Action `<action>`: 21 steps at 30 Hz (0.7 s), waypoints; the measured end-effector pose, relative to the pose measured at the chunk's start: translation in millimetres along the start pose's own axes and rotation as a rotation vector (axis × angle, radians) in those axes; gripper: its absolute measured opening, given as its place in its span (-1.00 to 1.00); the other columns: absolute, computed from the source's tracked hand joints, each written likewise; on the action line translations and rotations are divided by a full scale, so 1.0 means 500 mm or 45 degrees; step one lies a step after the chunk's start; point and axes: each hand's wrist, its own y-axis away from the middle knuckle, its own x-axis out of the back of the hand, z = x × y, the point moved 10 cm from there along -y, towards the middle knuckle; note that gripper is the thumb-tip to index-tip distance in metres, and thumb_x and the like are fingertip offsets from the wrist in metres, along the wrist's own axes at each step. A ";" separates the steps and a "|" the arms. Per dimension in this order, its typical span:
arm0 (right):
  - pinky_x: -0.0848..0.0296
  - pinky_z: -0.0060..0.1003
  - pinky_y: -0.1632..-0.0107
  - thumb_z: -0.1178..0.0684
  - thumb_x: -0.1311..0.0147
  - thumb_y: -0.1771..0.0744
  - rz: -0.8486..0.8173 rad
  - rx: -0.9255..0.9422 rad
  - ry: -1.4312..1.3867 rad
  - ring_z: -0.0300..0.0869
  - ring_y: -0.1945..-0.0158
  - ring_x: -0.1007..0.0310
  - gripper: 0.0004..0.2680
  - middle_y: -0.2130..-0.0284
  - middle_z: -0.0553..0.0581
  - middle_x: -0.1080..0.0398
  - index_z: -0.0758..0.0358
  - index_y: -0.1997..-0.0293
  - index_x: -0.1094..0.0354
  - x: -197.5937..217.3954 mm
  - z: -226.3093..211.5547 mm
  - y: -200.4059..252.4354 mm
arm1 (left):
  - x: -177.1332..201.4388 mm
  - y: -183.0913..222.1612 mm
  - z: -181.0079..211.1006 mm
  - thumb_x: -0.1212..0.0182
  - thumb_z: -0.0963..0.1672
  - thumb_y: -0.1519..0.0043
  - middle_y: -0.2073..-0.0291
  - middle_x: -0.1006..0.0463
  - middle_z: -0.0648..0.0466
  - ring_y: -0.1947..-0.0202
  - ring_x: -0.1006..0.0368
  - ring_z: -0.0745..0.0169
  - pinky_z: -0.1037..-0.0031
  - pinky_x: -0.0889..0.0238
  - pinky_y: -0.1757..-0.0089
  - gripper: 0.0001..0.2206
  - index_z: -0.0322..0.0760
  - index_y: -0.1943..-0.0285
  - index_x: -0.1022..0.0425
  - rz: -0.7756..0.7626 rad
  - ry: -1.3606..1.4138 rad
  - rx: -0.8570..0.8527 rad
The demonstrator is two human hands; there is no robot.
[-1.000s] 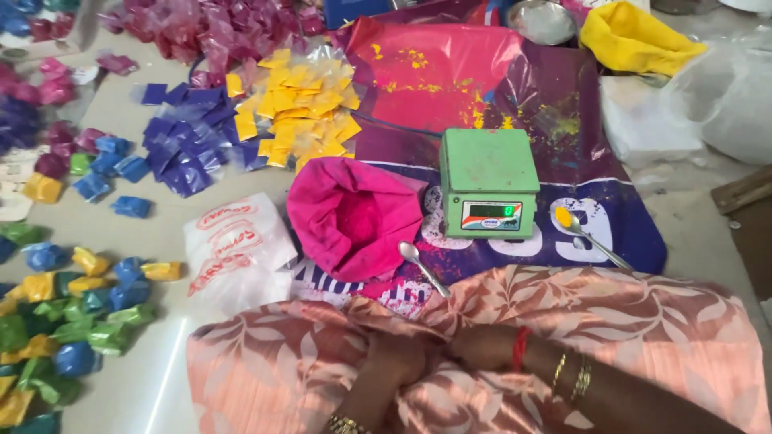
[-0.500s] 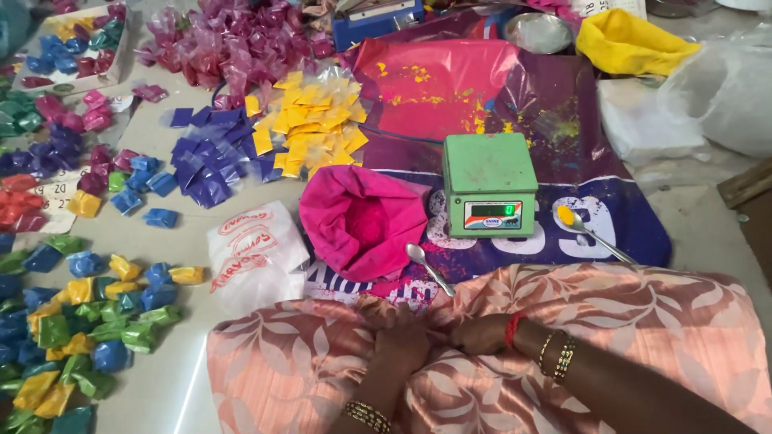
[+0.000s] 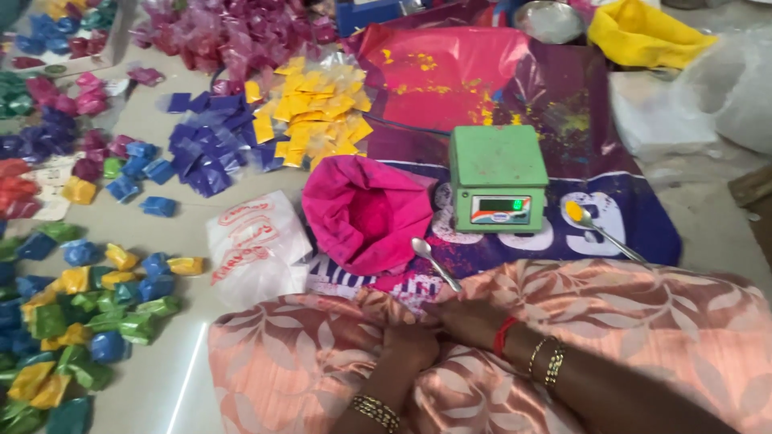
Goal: The person weighs colored powder on a digital scale and fills small plastic packets with it.
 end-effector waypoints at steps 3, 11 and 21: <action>-0.38 -0.26 -0.20 -0.21 0.46 -0.45 -0.059 -0.092 -0.049 -0.08 -0.09 -0.53 -0.60 -0.02 0.07 -0.54 0.06 -0.15 -0.41 -0.021 0.026 -0.008 | 0.001 -0.017 0.001 0.27 0.03 -0.37 -0.30 -0.44 0.02 -0.29 -0.39 0.04 -0.04 0.11 -0.36 -0.56 0.03 -0.31 -0.47 0.127 -0.006 -0.074; -0.44 -0.17 -0.06 -0.10 0.06 -0.35 0.158 0.053 0.155 0.03 -0.02 -0.52 -0.72 0.09 0.19 -0.52 0.15 -0.10 -0.41 0.027 -0.005 -0.026 | 0.244 0.131 -0.200 -0.13 -0.02 -0.19 -0.09 -0.52 -0.09 -0.13 -0.38 -0.22 -0.09 -0.29 0.01 -0.60 -0.17 -0.19 -0.50 0.942 0.321 -0.128; -0.50 -0.09 0.07 0.06 -0.16 -0.31 0.466 0.475 -0.297 0.10 0.11 -0.56 -0.78 0.21 0.32 -0.52 0.23 -0.04 -0.52 0.105 -0.390 -0.121 | 0.321 0.378 -0.647 -0.48 0.02 0.06 -0.13 -0.42 -0.18 -0.08 -0.33 -0.29 -0.08 -0.37 0.22 -0.29 -0.27 -0.29 -0.37 1.433 0.477 1.039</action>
